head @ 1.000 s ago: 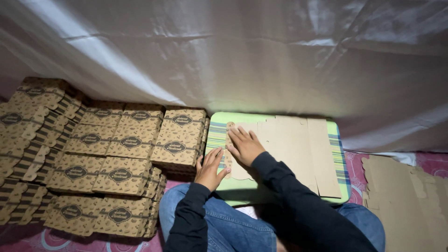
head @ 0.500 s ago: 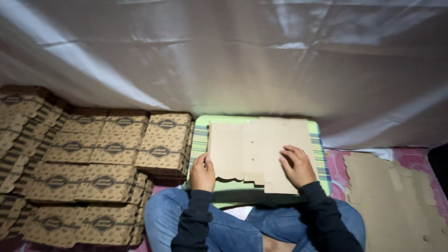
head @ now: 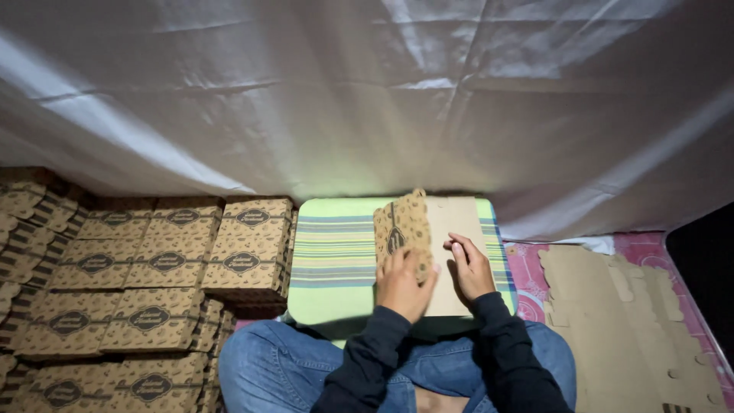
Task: Folding cardboard food packaging boxes.
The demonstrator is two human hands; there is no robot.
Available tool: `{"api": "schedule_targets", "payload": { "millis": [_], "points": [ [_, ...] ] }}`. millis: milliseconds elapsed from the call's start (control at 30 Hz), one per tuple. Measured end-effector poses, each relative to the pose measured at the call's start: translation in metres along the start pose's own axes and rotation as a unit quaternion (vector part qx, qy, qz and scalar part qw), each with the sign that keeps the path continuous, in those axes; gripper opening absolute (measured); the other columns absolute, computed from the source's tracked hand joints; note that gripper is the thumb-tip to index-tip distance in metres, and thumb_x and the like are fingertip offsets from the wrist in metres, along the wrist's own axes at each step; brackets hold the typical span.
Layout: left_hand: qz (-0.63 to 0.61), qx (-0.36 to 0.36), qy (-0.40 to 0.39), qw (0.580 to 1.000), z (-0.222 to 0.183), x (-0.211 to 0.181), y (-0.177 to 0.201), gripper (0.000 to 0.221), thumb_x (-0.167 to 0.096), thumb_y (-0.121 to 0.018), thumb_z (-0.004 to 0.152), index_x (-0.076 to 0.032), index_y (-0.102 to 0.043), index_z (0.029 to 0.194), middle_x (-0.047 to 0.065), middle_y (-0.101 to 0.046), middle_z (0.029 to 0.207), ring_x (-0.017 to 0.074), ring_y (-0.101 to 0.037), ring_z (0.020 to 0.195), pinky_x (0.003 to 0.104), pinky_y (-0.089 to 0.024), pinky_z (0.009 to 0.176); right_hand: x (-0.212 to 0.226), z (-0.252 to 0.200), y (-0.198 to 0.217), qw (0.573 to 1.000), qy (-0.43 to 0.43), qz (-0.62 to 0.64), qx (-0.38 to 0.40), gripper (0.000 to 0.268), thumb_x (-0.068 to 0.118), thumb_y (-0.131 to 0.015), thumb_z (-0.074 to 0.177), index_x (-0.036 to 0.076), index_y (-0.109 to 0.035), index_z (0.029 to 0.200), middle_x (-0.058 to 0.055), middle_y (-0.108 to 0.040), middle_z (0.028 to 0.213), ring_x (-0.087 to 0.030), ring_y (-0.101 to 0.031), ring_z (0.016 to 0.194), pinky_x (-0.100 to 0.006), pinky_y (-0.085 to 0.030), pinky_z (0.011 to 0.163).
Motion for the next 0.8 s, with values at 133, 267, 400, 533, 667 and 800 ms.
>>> {"api": "schedule_targets", "payload": {
  "millis": [133, 267, 400, 533, 667, 800],
  "points": [
    [0.056, 0.019, -0.024, 0.998, -0.009, 0.024, -0.046, 0.062, -0.049, -0.059, 0.093, -0.003, -0.06, 0.133, 0.023, -0.046, 0.145, 0.0432, -0.038, 0.134, 0.058, -0.027, 0.106, 0.012, -0.005, 0.001, 0.995, 0.09, -0.029, -0.019, 0.04, 0.02, -0.055, 0.1, 0.005, -0.057, 0.137, -0.017, -0.065, 0.128, -0.03, -0.065, 0.119, -0.038, -0.05, 0.101],
    [0.138, 0.049, -0.027, 0.989, -0.01, 0.071, -0.081, 0.066, -0.045, -0.048, 0.1, -0.002, -0.042, 0.149, 0.019, -0.032, 0.162, 0.0375, -0.024, 0.15, 0.055, -0.017, 0.118, 0.027, -0.012, -0.017, 0.928, 0.219, -0.301, 0.027, 0.045, 0.031, -0.061, 0.095, 0.009, -0.063, 0.134, -0.013, -0.058, 0.141, -0.032, -0.047, 0.136, -0.046, -0.034, 0.112],
    [0.198, 0.052, -0.01, 0.979, 0.01, 0.098, -0.073, 0.08, -0.05, -0.043, 0.099, -0.002, -0.02, 0.159, 0.015, -0.014, 0.168, 0.0288, -0.007, 0.156, 0.053, -0.002, 0.123, 0.029, -0.013, -0.027, 0.886, 0.212, -0.407, 0.069, 0.044, 0.039, -0.056, 0.096, 0.019, -0.066, 0.133, -0.004, -0.058, 0.145, -0.026, -0.043, 0.141, -0.048, -0.027, 0.115],
    [0.235, 0.035, 0.001, 0.971, 0.059, 0.119, -0.075, 0.077, -0.049, -0.04, 0.1, -0.003, -0.021, 0.16, 0.014, -0.012, 0.17, 0.0275, -0.007, 0.157, 0.051, -0.002, 0.124, 0.03, -0.016, -0.027, 0.885, 0.194, -0.416, 0.076, 0.043, 0.038, -0.057, 0.096, 0.018, -0.066, 0.134, -0.003, -0.058, 0.144, -0.026, -0.043, 0.141, -0.049, -0.026, 0.115],
    [0.234, 0.009, -0.004, 0.972, 0.098, 0.118, -0.068, 0.078, -0.05, -0.039, 0.1, -0.003, -0.022, 0.16, 0.014, -0.013, 0.17, 0.0271, -0.008, 0.157, 0.05, -0.001, 0.124, 0.035, -0.014, -0.025, 0.886, 0.209, -0.408, 0.072, 0.044, 0.038, -0.056, 0.097, 0.018, -0.065, 0.135, -0.005, -0.058, 0.145, -0.027, -0.042, 0.142, -0.05, -0.026, 0.115],
    [0.238, -0.001, -0.008, 0.971, 0.098, 0.117, -0.062, 0.079, -0.052, -0.039, 0.1, -0.002, -0.024, 0.16, 0.014, -0.014, 0.17, 0.0267, -0.009, 0.157, 0.05, -0.003, 0.125, 0.038, -0.016, -0.028, 0.887, 0.196, -0.412, 0.077, 0.043, 0.038, -0.056, 0.098, 0.02, -0.064, 0.137, -0.003, -0.058, 0.145, -0.025, -0.042, 0.142, -0.051, -0.024, 0.117]
  ]
}}
Point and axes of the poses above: each hand's wrist, its own z-axis towards the middle knuckle, its own y-axis out of the back of the hand, x = y × z, the point moved 5 cm from there along z, towards the middle knuckle
